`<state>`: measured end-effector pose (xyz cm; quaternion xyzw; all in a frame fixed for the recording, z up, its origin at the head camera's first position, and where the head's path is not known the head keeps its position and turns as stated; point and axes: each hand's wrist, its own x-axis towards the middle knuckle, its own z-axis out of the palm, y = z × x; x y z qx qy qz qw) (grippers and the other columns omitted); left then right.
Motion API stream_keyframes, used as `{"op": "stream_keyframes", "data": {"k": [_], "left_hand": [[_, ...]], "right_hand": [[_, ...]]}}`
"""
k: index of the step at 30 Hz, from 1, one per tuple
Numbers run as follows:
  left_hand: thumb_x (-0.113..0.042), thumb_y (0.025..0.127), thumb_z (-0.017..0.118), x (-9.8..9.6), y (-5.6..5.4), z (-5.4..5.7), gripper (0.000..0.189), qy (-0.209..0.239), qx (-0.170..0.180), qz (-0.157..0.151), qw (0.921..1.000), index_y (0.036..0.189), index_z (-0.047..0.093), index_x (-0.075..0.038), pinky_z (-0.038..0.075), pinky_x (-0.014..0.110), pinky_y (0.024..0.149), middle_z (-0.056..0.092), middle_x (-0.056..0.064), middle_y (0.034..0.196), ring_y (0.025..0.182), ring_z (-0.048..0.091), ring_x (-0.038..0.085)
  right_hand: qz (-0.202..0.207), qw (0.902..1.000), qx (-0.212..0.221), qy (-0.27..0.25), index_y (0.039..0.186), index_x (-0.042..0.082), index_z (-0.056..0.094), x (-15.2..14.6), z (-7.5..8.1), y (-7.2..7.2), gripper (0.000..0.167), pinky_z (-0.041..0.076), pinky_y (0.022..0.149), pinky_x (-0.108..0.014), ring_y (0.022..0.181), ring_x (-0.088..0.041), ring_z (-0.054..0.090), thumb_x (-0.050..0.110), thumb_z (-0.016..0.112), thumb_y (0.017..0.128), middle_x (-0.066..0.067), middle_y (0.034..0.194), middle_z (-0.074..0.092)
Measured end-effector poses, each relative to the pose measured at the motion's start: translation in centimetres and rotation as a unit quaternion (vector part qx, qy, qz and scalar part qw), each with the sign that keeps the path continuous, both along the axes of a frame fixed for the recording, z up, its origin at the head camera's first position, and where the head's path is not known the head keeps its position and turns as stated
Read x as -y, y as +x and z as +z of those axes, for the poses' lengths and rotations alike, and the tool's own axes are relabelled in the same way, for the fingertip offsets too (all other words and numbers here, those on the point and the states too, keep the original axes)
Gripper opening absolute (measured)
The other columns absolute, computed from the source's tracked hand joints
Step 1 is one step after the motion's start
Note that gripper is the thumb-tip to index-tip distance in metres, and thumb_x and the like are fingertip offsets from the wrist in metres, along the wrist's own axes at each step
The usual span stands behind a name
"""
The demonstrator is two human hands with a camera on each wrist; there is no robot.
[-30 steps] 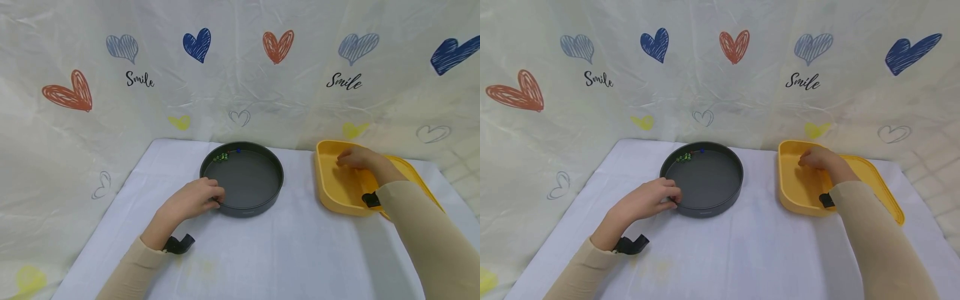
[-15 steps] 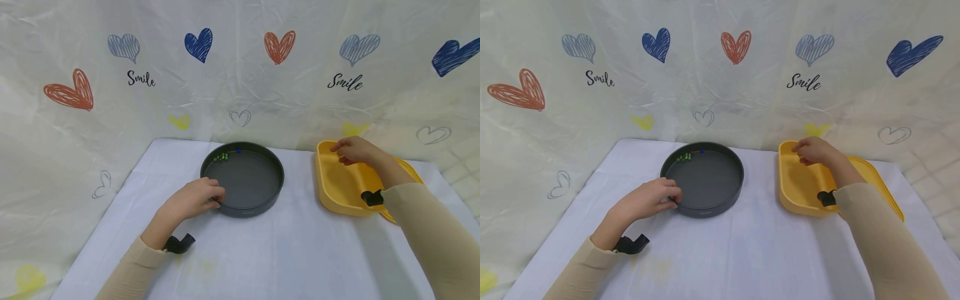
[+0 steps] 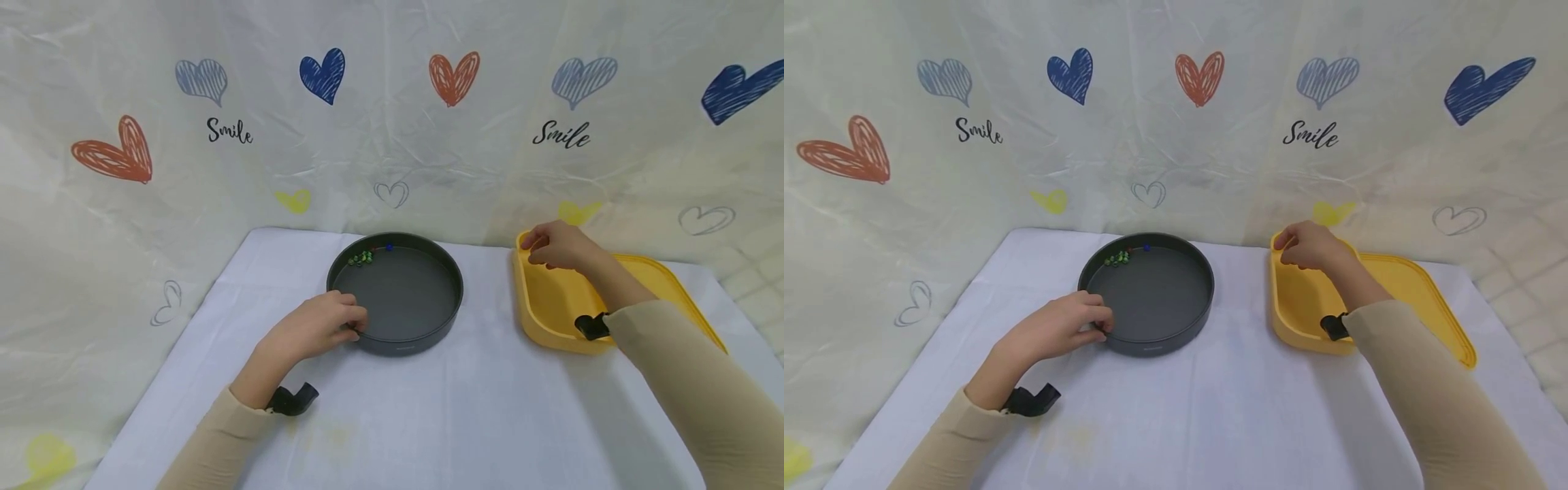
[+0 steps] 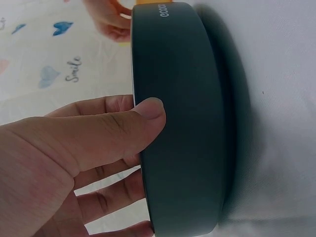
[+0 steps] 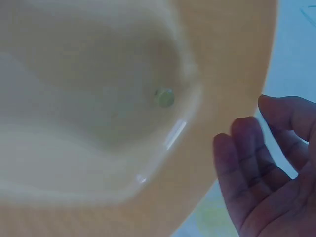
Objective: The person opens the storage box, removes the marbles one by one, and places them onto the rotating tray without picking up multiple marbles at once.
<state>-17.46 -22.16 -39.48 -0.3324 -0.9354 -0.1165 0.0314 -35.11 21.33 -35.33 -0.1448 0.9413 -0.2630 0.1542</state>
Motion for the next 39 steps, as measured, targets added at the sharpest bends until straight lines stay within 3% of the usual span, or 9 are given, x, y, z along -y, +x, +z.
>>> {"op": "stream_keyframes", "data": {"k": [5,10,15,20,23,28,31,34,39], "left_hand": [[-0.015,0.082,0.082,-0.2,0.0,0.1,0.020,-0.002,-0.004,0.003,1.0000,0.085,0.065,-0.026,0.047,0.025,0.071,0.052,-0.013,0.082,0.079,0.052,0.008],[-0.015,0.082,0.082,-0.1,0.0,0.1,0.020,0.000,-0.006,-0.002,1.0000,0.085,0.065,-0.025,0.047,0.026,0.071,0.054,-0.012,0.082,0.079,0.052,0.009],[-0.015,0.082,0.082,-0.1,0.1,0.4,0.019,-0.001,-0.001,-0.001,1.0000,0.085,0.066,-0.024,0.048,0.026,0.072,0.055,-0.011,0.082,0.080,0.053,0.010],[-0.015,0.083,0.081,0.0,0.2,0.4,0.018,-0.003,0.004,0.003,1.0000,0.086,0.066,-0.024,0.048,0.027,0.072,0.055,-0.011,0.083,0.080,0.054,0.010],[-0.015,0.083,0.081,0.0,0.2,0.4,0.018,-0.003,0.006,0.005,1.0000,0.086,0.066,-0.024,0.048,0.027,0.072,0.055,-0.011,0.083,0.081,0.054,0.010],[-0.016,0.083,0.082,0.0,0.3,0.3,0.018,-0.005,0.008,0.009,0.9999,0.086,0.066,-0.025,0.048,0.026,0.072,0.055,-0.012,0.083,0.081,0.053,0.009],[-0.016,0.083,0.081,0.0,0.3,0.2,0.019,-0.005,0.009,0.012,0.9999,0.086,0.066,-0.026,0.048,0.026,0.072,0.054,-0.013,0.083,0.081,0.053,0.009],[-0.015,0.083,0.081,0.0,0.3,0.2,0.019,-0.003,0.009,0.013,0.9999,0.086,0.066,-0.026,0.048,0.026,0.072,0.054,-0.014,0.083,0.080,0.053,0.008],[-0.015,0.083,0.081,-0.1,0.2,0.2,0.019,-0.005,0.009,0.011,0.9999,0.086,0.066,-0.026,0.048,0.025,0.072,0.053,-0.014,0.083,0.080,0.052,0.008]], "right_hand": [[0.015,0.9956,0.074,0.055,0.131,-0.006,0.052,-1.4,-0.4,-0.6,0.041,0.057,0.080,-0.047,0.102,-0.043,0.060,0.013,0.058,0.095,-0.028,0.116,0.059],[0.018,0.9791,0.165,0.117,0.140,-0.006,0.044,-3.2,-0.7,-0.7,0.055,0.053,0.084,-0.052,0.114,-0.051,0.053,0.019,0.062,0.094,-0.033,0.132,0.048],[0.014,0.9698,0.196,0.144,0.128,-0.007,0.050,-4.0,-0.8,0.1,0.049,0.052,0.080,-0.043,0.093,-0.034,0.053,0.009,0.068,0.086,-0.020,0.105,0.051],[-0.004,0.9585,0.241,0.153,0.121,0.004,0.055,-4.2,-0.7,1.2,0.043,0.047,0.082,-0.041,0.093,-0.032,0.048,0.004,0.068,0.080,-0.013,0.098,0.049],[0.022,0.9457,0.287,0.150,0.117,0.007,0.058,-3.9,-0.7,1.8,0.036,0.045,0.075,-0.034,0.083,-0.026,0.049,0.006,0.067,0.082,-0.008,0.090,0.050],[0.095,0.9179,0.373,0.096,0.111,0.006,0.059,-2.5,-1.2,2.9,0.027,0.044,0.066,-0.024,0.064,-0.013,0.045,0.002,0.064,0.084,-0.001,0.078,0.054],[0.117,0.9123,0.383,0.084,0.105,0.007,0.061,-1.5,-1.4,3.6,0.024,0.044,0.064,-0.024,0.061,-0.013,0.044,-0.002,0.061,0.083,-0.001,0.076,0.055],[0.137,0.9150,0.363,0.111,0.101,0.010,0.059,-0.6,-1.6,4.1,0.021,0.050,0.066,-0.027,0.063,-0.012,0.050,-0.001,0.060,0.083,-0.002,0.077,0.058],[0.152,0.9158,0.342,0.146,0.104,0.010,0.054,-0.1,-1.7,4.3,0.018,0.058,0.079,-0.037,0.083,-0.019,0.064,0.004,0.060,0.088,-0.006,0.094,0.064]]}}
